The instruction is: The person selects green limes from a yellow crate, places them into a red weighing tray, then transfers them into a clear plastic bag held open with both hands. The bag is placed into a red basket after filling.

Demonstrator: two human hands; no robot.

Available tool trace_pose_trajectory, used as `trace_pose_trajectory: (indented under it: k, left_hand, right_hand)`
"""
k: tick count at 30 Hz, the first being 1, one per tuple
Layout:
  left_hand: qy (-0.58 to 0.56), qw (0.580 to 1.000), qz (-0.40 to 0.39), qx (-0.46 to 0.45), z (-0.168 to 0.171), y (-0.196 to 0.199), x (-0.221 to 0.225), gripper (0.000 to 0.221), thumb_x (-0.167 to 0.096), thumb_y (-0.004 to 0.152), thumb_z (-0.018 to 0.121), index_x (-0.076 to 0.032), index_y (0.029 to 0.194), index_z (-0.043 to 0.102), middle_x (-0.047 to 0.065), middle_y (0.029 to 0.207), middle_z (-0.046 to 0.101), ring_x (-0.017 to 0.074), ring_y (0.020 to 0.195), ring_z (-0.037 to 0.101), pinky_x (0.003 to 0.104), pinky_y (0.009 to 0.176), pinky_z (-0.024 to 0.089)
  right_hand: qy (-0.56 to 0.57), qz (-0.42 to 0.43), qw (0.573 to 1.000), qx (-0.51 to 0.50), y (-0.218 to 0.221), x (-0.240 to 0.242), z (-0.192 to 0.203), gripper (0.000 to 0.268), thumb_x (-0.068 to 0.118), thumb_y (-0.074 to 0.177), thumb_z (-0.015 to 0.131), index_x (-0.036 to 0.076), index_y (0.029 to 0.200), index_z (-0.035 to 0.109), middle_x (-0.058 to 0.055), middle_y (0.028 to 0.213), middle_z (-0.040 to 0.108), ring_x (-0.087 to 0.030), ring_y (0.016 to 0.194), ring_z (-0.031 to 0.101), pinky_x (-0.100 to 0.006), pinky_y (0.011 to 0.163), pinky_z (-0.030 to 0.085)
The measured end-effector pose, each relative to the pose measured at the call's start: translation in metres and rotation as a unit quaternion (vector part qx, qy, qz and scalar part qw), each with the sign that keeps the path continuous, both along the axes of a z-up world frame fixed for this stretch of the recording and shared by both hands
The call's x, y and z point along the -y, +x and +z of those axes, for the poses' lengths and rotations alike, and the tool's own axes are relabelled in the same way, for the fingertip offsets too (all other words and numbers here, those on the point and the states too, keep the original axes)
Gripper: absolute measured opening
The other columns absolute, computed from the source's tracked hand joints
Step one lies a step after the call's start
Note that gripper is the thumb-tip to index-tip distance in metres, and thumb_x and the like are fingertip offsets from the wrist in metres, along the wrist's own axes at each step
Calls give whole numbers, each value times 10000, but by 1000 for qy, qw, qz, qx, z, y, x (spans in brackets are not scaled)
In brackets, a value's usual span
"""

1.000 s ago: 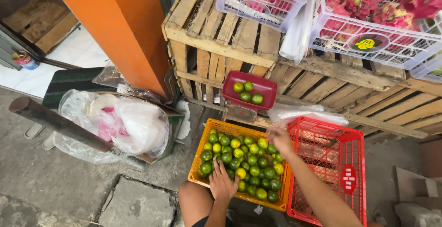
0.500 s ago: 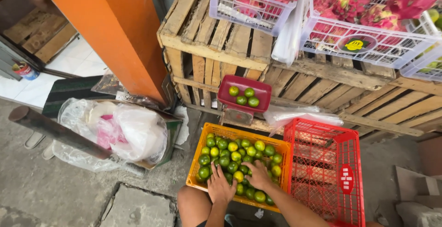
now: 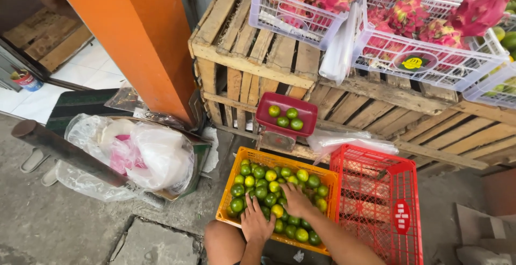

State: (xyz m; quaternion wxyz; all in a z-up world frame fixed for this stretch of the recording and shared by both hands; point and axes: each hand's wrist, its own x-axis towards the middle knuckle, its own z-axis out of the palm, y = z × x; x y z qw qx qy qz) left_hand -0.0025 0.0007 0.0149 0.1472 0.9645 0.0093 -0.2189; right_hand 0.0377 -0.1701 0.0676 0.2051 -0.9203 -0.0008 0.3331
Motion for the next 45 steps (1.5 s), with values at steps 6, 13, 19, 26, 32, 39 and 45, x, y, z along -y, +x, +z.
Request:
trace_pose_trajectory:
  k: [6,13,19,26,32,39,45]
  left_hand:
    - [1,1000,-12,-24,5,3,-1,968,-655,976,560,-92,1634,128,129,1741,-88,301,1434,398,447,1146,373]
    - [8,999,-16,-41,2,2,-3,983,-668,981,546,-89,1642,104,120,1743,-115,285,1444,388,439,1149,373]
    - [4,999,-21,-44,4,-1,-5,977,-676,986,555,-92,1640,124,118,1744,-105,282,1423,413,427,1149,384]
    - [1,999,-23,-27,-4,4,-3,990,-686,977,548,-80,1638,128,127,1742,-90,288,1406,432,435,1130,396]
    - [2,999,-22,-28,1,4,-4,979,-690,977,553,-88,1632,143,130,1740,-75,290,1411,431,436,1137,396]
    - [-1,997,-23,-72,19,7,-5,971,-672,994,553,-94,1638,114,122,1743,-113,279,1418,416,428,1151,381]
    - [-3,998,-25,-54,14,7,-6,954,-670,984,560,-97,1630,153,123,1743,-84,270,1394,448,421,1128,400]
  right_hand:
    - [-73,22,997,-11,-13,10,-23,763,88,969,686,213,1596,268,-100,1609,34,-354,1251,478,-407,793,570]
    - [-22,10,994,-105,-8,19,1,803,91,886,766,264,1536,328,-96,1675,-122,-295,1262,550,-375,840,553]
    - [264,-282,911,-144,-2,37,-3,597,96,823,698,224,1391,569,-137,1491,490,-221,1107,615,-342,868,571]
    - [613,-481,624,-58,55,61,38,436,110,914,500,27,1342,529,-228,1212,592,-229,762,567,-275,518,513]
    - [542,-560,622,73,128,59,122,420,298,1028,599,19,1336,534,-178,1108,693,-168,672,588,-230,504,496]
    - [395,-594,695,91,191,59,130,425,450,970,700,66,1141,636,-161,956,753,-206,622,599,-304,518,514]
    - [417,-591,685,85,220,55,108,385,391,1029,623,75,1246,599,-207,1019,760,-228,610,608,-313,485,493]
